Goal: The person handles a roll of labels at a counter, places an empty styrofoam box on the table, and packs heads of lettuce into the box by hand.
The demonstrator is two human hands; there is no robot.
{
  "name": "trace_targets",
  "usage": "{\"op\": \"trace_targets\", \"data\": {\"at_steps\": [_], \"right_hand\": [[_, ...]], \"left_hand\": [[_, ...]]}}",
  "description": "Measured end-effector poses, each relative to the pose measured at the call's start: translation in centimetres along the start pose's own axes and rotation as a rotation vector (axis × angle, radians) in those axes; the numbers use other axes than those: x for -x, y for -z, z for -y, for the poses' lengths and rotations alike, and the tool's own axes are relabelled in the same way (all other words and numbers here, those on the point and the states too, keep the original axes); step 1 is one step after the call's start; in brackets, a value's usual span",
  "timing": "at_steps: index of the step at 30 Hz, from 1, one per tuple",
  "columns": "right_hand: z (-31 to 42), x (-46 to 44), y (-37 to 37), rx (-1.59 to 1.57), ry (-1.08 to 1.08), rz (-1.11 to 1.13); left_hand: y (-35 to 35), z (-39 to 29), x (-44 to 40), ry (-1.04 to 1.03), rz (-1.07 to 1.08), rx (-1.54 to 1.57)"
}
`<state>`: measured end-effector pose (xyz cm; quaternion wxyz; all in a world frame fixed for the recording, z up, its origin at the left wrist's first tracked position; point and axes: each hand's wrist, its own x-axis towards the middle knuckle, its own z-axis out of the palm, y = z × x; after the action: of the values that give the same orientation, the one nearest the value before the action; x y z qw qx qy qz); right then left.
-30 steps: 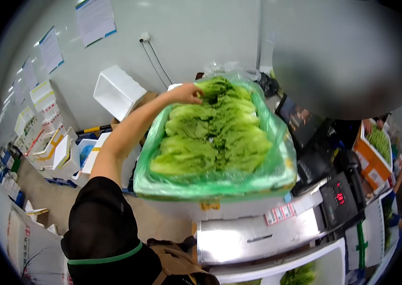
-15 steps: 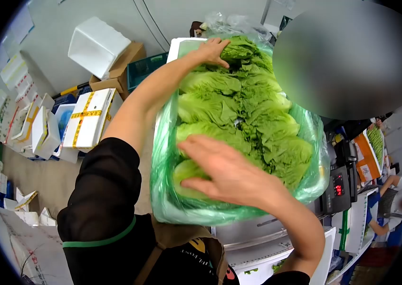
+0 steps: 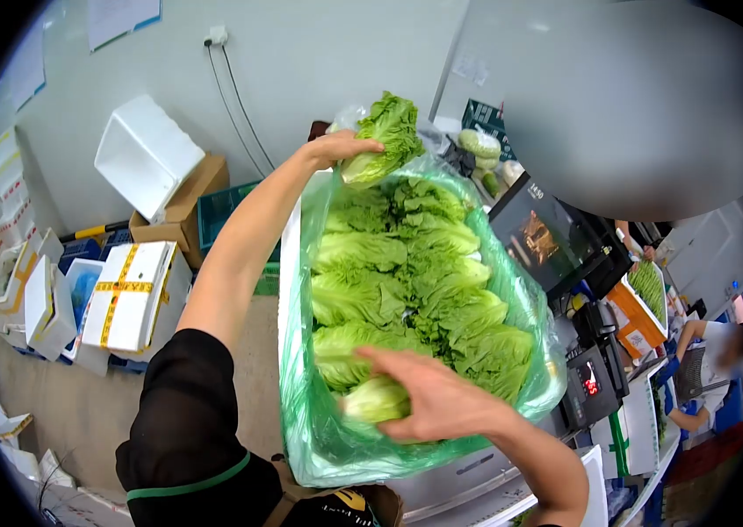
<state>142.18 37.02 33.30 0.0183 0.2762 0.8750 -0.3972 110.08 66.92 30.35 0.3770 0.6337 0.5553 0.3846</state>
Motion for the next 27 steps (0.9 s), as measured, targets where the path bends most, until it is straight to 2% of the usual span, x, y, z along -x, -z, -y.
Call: {"op": "trace_targets", "data": {"at_steps": [1, 2, 3, 4, 5, 7, 8, 9, 10, 11, 12, 15, 16, 17, 18, 20, 21, 22, 23, 24, 26, 27], "right_hand": [[-0.7, 0.6, 0.3, 0.115, 0.138, -0.139], [-1.0, 0.9, 0.4, 0.146, 0.168, -0.097], [-1.3, 1.0, 0.2, 0.173, 0.198, -0.057], [-1.7, 1.3, -0.1, 0.192, 0.222, -0.017], [-2.5, 1.3, -0.2, 0.261, 0.271, -0.069], [-1.6, 2.7, 1.2, 0.183, 0.209, -0.178], [-2.8, 3.3, 2.0, 0.226, 0.292, -0.263], [-3.9, 4.3, 2.7, 0.141, 0.289, -0.375], [-4.5, 5.6, 3.1, -0.108, 0.182, -0.458], [-5.7, 6.8, 3.4, -0.361, 0.218, -0.552], [-6.4, 8.5, 3.9, -0.438, 0.215, -0.670], [-9.9, 14.0, 4.9, -0.653, 0.312, -1.014], [-9.8, 15.9, 4.6, -0.691, 0.360, -1.160], [-9.8, 18.6, 4.2, -0.685, 0.383, -1.206], [-9.7, 21.3, 3.8, -0.594, 0.351, -1.258], [-8.3, 28.1, 1.5, -0.260, 0.165, -1.292], [-5.9, 29.2, -1.0, -0.190, 0.130, -1.448], [-4.1, 29.9, -3.3, -0.102, 0.105, -1.593], [-5.3, 35.1, -5.1, 0.271, -0.083, -1.427], [-4.2, 36.5, -7.2, 0.421, -0.129, -1.362], [-2.9, 39.3, -12.3, 0.851, -0.436, -1.186], [-3.2, 40.5, -14.7, 0.906, -0.545, -1.083]], "left_hand": [[0.7, -2.3, 1.9, -0.001, 0.054, 0.044], [1.1, -3.7, 3.2, 0.002, 0.110, 0.090], [1.3, -4.4, 3.6, -0.088, 0.112, 0.096], [1.8, -5.4, 3.7, -0.101, 0.105, 0.003], [2.4, -6.4, 3.6, -0.107, 0.111, -0.084], [1.2, -8.7, 6.1, -0.105, 0.140, -0.226], [0.8, -10.9, 8.4, -0.112, 0.155, -0.287], [0.5, -11.5, 9.2, -0.142, 0.190, -0.218], [-0.1, -11.6, 9.6, -0.170, 0.225, -0.143], [-1.2, -11.8, 10.5, -0.228, 0.223, -0.081], [-2.4, -12.6, 11.6, -0.293, 0.211, -0.020], [-8.0, -16.1, 16.4, -0.276, 0.298, 0.116], [-10.1, -17.4, 17.4, -0.231, 0.403, 0.222], [-12.9, -18.4, 18.3, -0.169, 0.521, 0.331], [-15.6, -19.4, 19.4, -0.091, 0.648, 0.439], [-21.7, -24.0, 23.2, 0.166, 0.719, 0.722], [-24.7, -25.4, 24.7, 0.096, 0.848, 0.665], [-28.2, -26.2, 25.8, 0.077, 0.883, 0.614], [-31.6, -27.1, 26.8, 0.050, 0.910, 0.562], [-34.7, -28.0, 27.9, 0.020, 0.925, 0.507], [-42.3, -28.5, 28.9, -0.037, 1.165, 0.357], [-46.5, -28.2, 29.6, -0.058, 1.275, 0.301]]}}
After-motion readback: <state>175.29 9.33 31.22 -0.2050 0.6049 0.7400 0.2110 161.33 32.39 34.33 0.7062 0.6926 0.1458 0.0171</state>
